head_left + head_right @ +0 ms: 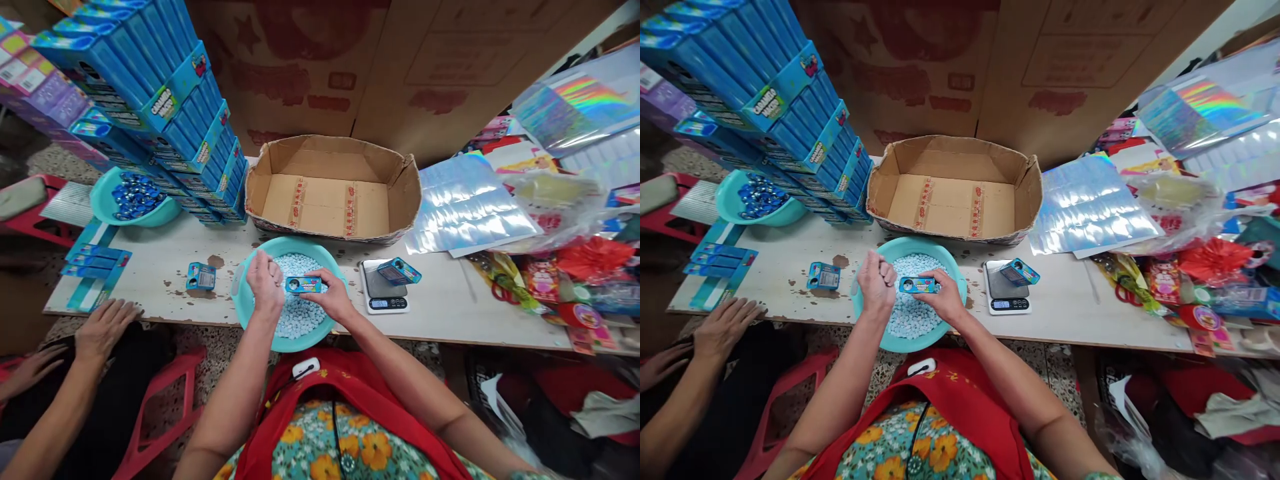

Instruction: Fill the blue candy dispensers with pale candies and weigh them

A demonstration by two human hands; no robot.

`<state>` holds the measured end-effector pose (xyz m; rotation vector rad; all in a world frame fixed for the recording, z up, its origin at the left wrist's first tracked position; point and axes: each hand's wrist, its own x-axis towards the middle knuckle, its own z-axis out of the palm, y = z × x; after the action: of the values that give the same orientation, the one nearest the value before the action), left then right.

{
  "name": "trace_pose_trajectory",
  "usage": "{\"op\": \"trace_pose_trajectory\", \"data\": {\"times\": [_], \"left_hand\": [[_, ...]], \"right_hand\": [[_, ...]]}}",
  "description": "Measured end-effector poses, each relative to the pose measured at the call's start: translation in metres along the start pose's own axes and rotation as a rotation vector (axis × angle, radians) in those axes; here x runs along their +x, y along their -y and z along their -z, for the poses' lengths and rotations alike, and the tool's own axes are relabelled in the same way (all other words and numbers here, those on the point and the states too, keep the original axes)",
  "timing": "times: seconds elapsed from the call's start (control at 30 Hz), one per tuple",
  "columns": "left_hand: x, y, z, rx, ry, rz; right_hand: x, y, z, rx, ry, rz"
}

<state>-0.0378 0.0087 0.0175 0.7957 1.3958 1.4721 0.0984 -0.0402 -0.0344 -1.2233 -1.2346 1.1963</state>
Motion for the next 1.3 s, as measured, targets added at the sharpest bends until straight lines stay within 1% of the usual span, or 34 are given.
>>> {"op": "trace_pose_trajectory", "data": {"times": [0.07,0.13,0.17,0.2,0.23,0.27,0.3,0.33,0.4,0.43,0.47,0.5,0.53,0.57,0.6,0.63,0.67,0.73,0.77,0.8,0.87,0.93,1.0,1.03,1.07,1.1,1.13,1.2,1.23,1.27,1.3], "left_hand": [[0.005,0.008,0.012,0.290,-0.018,-0.017],[0.008,0.023,0.023,0.624,0.010,-0.036],[0.008,0.031,0.024,0.792,0.040,-0.064],[0.005,0.040,0.022,0.939,0.082,-0.113],[0.002,0.049,0.014,1.060,0.135,-0.183],[-0.004,0.058,0.001,1.158,0.203,-0.264],[-0.011,0.067,-0.017,1.203,0.295,-0.341],[-0.020,0.077,-0.040,1.188,0.412,-0.405],[-0.037,0.099,-0.095,1.116,0.712,-0.515],[-0.044,0.111,-0.124,1.100,0.870,-0.567],[-0.049,0.122,-0.151,1.107,1.010,-0.612],[-0.052,0.133,-0.174,1.130,1.123,-0.638],[-0.053,0.142,-0.193,1.160,1.204,-0.641],[-0.051,0.148,-0.206,1.188,1.251,-0.621],[-0.049,0.151,-0.213,1.202,1.253,-0.587],[-0.046,0.151,-0.214,1.200,1.209,-0.551],[-0.043,0.146,-0.210,1.181,1.120,-0.524],[-0.039,0.126,-0.192,1.109,0.876,-0.502],[-0.039,0.112,-0.180,1.071,0.762,-0.501],[-0.041,0.097,-0.167,1.040,0.673,-0.502],[-0.049,0.066,-0.143,1.001,0.566,-0.492],[-0.061,0.044,-0.122,0.968,0.514,-0.438],[-0.072,0.032,-0.106,0.908,0.485,-0.330],[-0.077,0.030,-0.099,0.860,0.476,-0.265],[-0.080,0.030,-0.092,0.798,0.471,-0.199],[-0.083,0.032,-0.086,0.724,0.470,-0.134],[-0.084,0.035,-0.081,0.639,0.477,-0.073],[-0.085,0.039,-0.070,0.436,0.481,0.044],[-0.085,0.039,-0.065,0.318,0.456,0.104],[-0.083,0.038,-0.059,0.192,0.407,0.166],[-0.080,0.036,-0.054,0.064,0.345,0.225]], "right_hand": [[-0.004,0.001,0.015,0.084,0.025,-0.040],[-0.013,0.001,0.038,0.129,0.036,-0.046],[-0.019,0.000,0.052,0.123,0.039,-0.034],[-0.026,-0.001,0.069,0.107,0.041,-0.023],[-0.035,-0.003,0.087,0.091,0.036,-0.027],[-0.047,-0.006,0.107,0.081,0.024,-0.051],[-0.060,-0.011,0.128,0.082,0.001,-0.098],[-0.073,-0.016,0.150,0.090,-0.039,-0.159],[-0.101,-0.031,0.192,0.087,-0.149,-0.275],[-0.114,-0.039,0.211,0.068,-0.224,-0.319],[-0.124,-0.048,0.228,0.037,-0.304,-0.356],[-0.131,-0.057,0.243,-0.001,-0.385,-0.383],[-0.135,-0.065,0.254,-0.039,-0.459,-0.401],[-0.136,-0.073,0.263,-0.065,-0.519,-0.412],[-0.132,-0.079,0.268,-0.075,-0.567,-0.409],[-0.125,-0.085,0.270,-0.072,-0.600,-0.391],[-0.115,-0.091,0.269,-0.058,-0.621,-0.357],[-0.089,-0.102,0.261,-0.037,-0.629,-0.260],[-0.075,-0.107,0.254,-0.043,-0.613,-0.211],[-0.061,-0.112,0.248,-0.058,-0.588,-0.169],[-0.040,-0.118,0.235,-0.109,-0.521,-0.120],[-0.029,-0.115,0.224,-0.189,-0.479,-0.088],[-0.028,-0.102,0.216,-0.307,-0.503,-0.003],[-0.029,-0.091,0.211,-0.362,-0.509,0.055],[-0.031,-0.079,0.205,-0.398,-0.487,0.111],[-0.033,-0.065,0.197,-0.407,-0.415,0.148],[-0.033,-0.052,0.188,-0.392,-0.295,0.156],[-0.032,-0.027,0.165,-0.331,-0.026,0.100],[-0.031,-0.017,0.154,-0.310,0.067,0.062],[-0.028,-0.007,0.143,-0.306,0.121,0.037],[-0.026,0.001,0.133,-0.317,0.141,0.034]]}}
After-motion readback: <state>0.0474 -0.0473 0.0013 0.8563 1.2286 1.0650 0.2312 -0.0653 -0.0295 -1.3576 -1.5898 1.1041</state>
